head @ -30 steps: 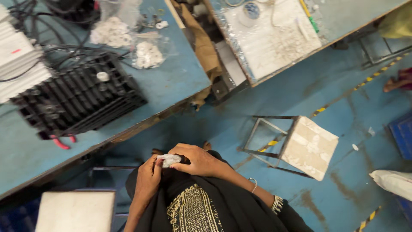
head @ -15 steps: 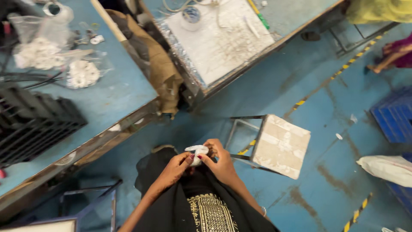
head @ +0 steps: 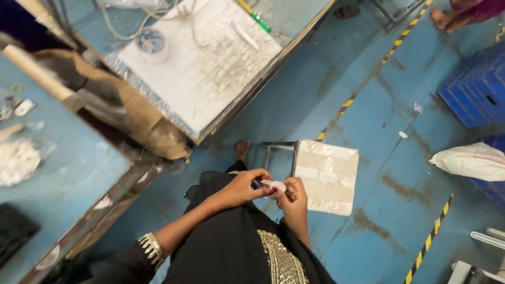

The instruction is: The person handles small metal fasteners and plastic bags at a workbench, then moves to another station to sort fasteners from a bag into their hand. The person places an LED light fixture on the table and continues sorting fasteners, preparing them for assembly.

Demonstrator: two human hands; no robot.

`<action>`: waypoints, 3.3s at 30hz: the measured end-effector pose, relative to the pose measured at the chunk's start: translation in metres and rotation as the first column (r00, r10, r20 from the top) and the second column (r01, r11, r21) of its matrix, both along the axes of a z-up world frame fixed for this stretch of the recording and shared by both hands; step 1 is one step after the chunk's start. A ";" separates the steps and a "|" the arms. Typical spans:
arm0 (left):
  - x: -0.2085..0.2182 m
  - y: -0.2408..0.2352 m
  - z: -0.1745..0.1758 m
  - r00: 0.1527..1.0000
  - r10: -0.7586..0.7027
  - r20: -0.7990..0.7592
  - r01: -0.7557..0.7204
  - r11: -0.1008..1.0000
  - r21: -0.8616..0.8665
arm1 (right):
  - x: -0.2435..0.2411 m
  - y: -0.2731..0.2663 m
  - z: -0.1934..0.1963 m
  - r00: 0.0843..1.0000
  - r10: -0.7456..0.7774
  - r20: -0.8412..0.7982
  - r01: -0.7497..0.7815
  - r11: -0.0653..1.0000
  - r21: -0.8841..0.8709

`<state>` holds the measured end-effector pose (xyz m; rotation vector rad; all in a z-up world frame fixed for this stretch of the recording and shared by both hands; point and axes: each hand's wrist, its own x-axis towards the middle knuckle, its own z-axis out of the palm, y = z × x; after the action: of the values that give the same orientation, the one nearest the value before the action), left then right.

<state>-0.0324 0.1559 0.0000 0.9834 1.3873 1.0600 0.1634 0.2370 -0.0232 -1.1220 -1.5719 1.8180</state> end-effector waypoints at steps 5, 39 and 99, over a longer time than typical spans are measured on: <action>-0.036 0.110 0.004 0.995 -0.079 -0.058 0.088 0.984 0.153 | -0.024 0.101 0.006 0.998 -0.050 0.041 0.047 0.996 0.073; -0.194 0.329 -0.001 0.446 0.874 -0.195 -0.895 0.428 -0.126 | -0.417 0.480 -0.039 0.189 0.981 0.053 -0.975 0.181 0.126; -0.256 0.324 -0.009 0.156 0.952 -0.264 -0.988 0.154 -0.027 | -0.474 0.447 0.027 -0.030 0.999 0.044 -0.997 -0.032 0.064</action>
<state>-0.2887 0.4797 -0.0089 -0.2188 2.3534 1.7311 -0.3105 0.6845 0.0037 0.5504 -2.7950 2.4036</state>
